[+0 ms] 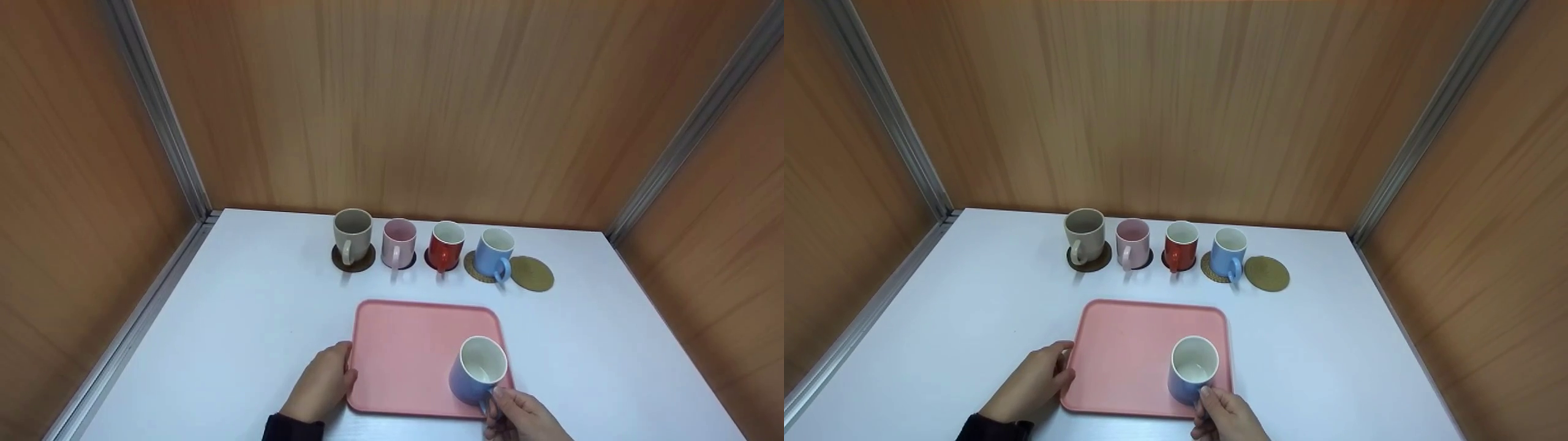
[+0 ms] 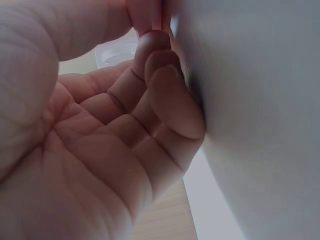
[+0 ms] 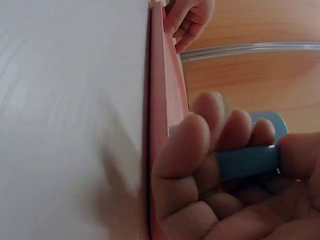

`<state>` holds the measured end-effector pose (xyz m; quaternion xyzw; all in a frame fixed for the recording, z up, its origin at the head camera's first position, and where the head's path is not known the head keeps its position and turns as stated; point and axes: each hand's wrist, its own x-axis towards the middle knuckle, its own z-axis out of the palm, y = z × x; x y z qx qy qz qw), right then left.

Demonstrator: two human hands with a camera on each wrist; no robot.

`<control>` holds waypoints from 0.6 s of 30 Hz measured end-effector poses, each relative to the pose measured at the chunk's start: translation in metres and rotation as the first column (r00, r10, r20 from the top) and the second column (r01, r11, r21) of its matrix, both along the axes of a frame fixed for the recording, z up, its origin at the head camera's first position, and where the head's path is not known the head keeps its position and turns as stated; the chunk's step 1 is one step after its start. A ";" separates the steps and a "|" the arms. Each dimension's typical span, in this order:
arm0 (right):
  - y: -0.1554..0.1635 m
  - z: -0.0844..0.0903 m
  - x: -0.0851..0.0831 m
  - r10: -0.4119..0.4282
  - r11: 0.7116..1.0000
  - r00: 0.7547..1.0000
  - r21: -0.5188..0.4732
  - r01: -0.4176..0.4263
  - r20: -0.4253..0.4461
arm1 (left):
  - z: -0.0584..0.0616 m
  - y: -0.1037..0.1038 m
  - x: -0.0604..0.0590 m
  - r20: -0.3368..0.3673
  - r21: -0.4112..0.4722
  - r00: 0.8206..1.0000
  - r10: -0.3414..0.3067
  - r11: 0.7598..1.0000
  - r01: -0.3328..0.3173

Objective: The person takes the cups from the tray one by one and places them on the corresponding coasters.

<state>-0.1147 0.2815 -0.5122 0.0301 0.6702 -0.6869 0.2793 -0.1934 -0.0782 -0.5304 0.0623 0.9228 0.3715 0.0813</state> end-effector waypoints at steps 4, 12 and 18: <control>-0.001 0.004 0.001 -0.019 0.999 1.000 0.034 0.020 -0.005 | -0.001 -0.001 0.002 -0.026 -0.001 1.000 -0.016 1.000 0.016; 0.007 0.022 -0.005 -0.021 0.998 1.000 0.062 0.020 0.007 | -0.001 -0.003 0.003 -0.057 0.006 0.998 -0.019 1.000 0.020; 0.021 0.047 -0.012 -0.056 0.983 0.998 0.173 0.056 -0.007 | -0.002 -0.002 0.002 -0.041 0.008 0.999 -0.015 1.000 0.015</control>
